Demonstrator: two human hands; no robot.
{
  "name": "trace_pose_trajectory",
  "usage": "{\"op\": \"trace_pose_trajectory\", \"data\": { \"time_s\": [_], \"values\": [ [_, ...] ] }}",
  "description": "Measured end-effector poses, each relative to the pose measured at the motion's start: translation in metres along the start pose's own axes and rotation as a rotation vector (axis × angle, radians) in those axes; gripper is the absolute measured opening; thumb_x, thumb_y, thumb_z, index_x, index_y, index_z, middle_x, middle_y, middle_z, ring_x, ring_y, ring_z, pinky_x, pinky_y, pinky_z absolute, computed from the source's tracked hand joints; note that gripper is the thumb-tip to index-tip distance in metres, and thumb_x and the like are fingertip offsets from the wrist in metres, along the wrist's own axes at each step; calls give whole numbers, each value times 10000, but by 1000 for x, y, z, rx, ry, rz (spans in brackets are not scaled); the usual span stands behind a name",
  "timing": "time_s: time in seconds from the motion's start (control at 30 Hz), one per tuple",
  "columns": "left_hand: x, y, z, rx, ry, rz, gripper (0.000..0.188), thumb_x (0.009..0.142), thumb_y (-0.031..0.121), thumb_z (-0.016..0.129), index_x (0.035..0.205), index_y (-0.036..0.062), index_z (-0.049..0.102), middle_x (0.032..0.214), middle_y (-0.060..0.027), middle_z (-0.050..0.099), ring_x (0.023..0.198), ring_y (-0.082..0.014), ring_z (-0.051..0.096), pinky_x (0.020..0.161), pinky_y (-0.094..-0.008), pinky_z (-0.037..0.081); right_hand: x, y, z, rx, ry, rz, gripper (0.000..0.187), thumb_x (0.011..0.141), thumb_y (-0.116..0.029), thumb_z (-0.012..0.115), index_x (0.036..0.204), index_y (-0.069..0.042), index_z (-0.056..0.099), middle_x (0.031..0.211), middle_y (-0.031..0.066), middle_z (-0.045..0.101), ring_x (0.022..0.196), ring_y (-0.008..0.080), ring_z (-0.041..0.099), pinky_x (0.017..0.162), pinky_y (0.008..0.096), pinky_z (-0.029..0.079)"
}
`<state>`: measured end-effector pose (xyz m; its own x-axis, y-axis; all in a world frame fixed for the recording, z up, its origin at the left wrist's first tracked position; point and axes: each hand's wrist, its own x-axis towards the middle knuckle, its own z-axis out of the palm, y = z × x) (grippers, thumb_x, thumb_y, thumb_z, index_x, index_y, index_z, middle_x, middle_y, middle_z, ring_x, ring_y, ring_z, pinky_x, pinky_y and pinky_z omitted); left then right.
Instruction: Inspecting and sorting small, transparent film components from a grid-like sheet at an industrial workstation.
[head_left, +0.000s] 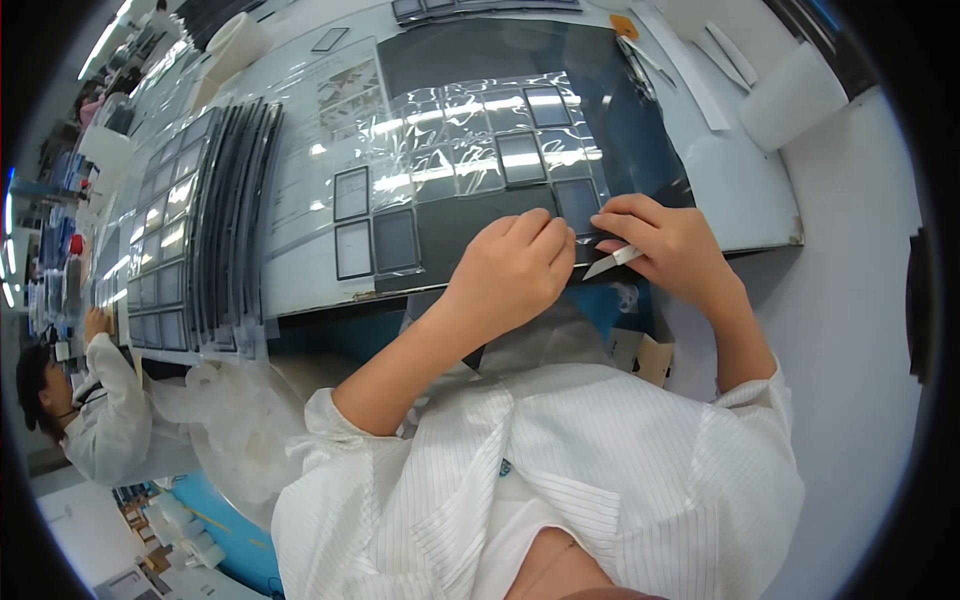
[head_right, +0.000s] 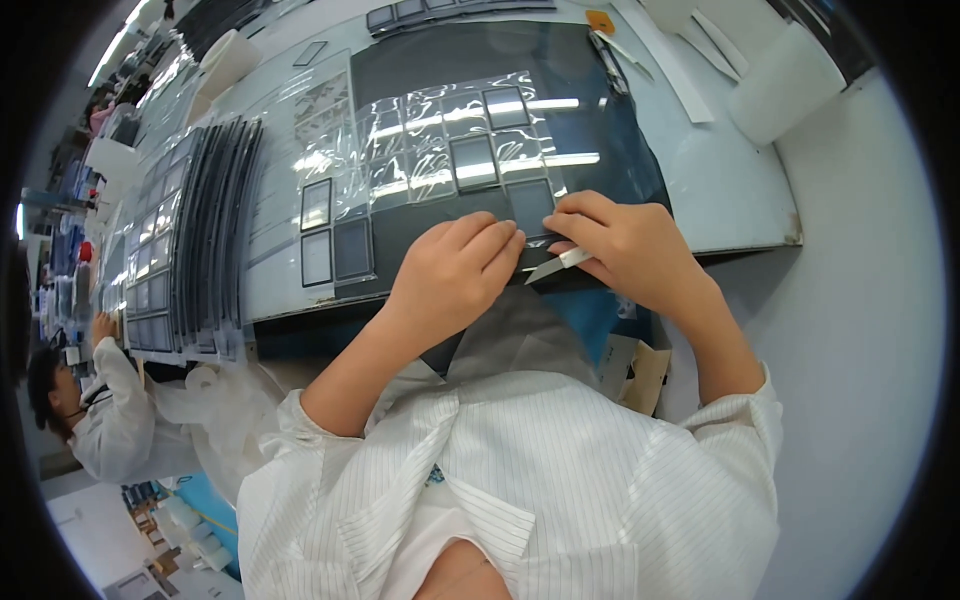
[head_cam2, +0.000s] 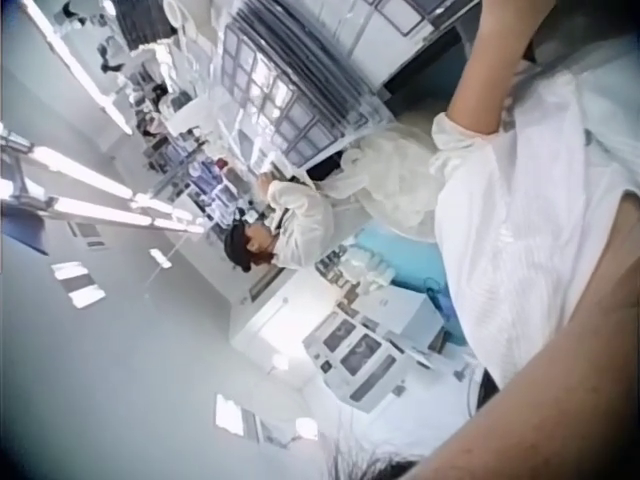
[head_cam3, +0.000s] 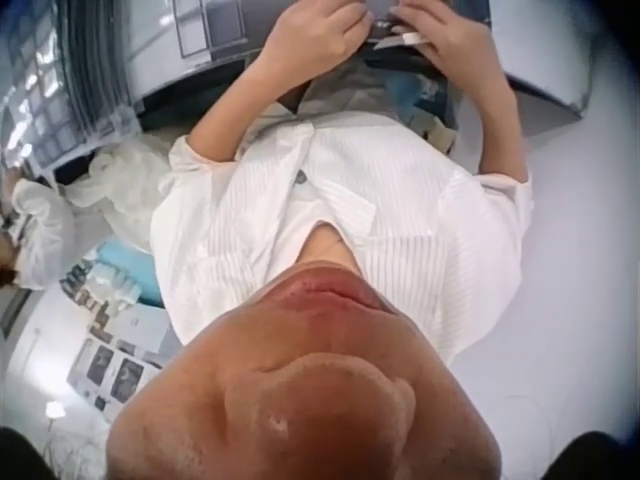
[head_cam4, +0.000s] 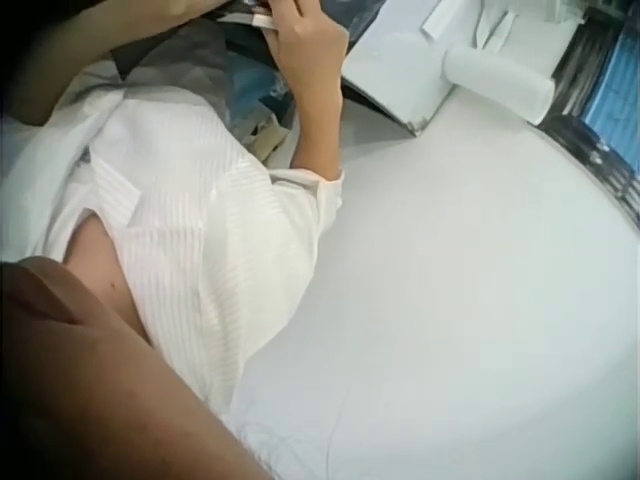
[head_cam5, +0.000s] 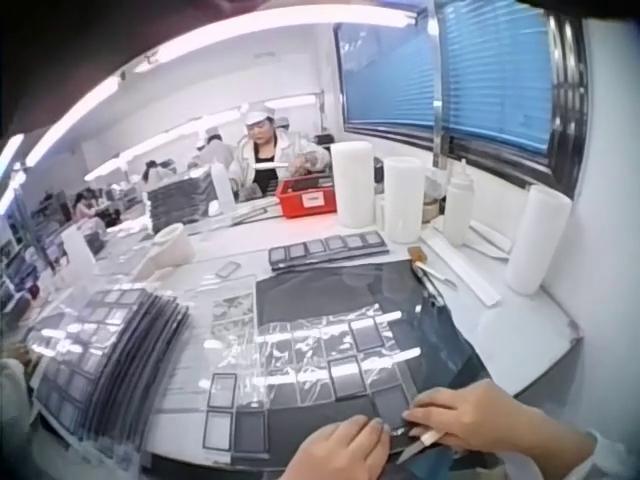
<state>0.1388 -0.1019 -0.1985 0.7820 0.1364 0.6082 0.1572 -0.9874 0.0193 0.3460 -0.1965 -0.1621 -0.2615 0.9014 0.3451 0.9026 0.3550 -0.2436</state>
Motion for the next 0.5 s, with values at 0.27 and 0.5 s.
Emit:
{"op": "trace_pose_trajectory", "data": {
  "time_s": [0.27, 0.5],
  "values": [
    [-1, 4, 0, -202, 162, -183, 211, 719, 19, 706, 926, 43, 674, 923, -43, 666, 799, -201, 660, 632, -280, 535, 1, -6, 3, -125, 95, -78, 229, 750, -128, 754, 959, -47, 701, 932, 54, 674, 635, 186, 643, 548, 260, 506],
    [-24, 39, -24, -756, 76, -841, 260, 885, 63, 647, 1132, 29, 571, 869, -79, 690, 641, -107, 645, 578, -237, 518, -11, -11, -4, 87, 127, -165, 171, 747, -55, 734, 914, -31, 708, 786, 72, 674, 574, 154, 617, 472, 242, 459]
  ]
}}
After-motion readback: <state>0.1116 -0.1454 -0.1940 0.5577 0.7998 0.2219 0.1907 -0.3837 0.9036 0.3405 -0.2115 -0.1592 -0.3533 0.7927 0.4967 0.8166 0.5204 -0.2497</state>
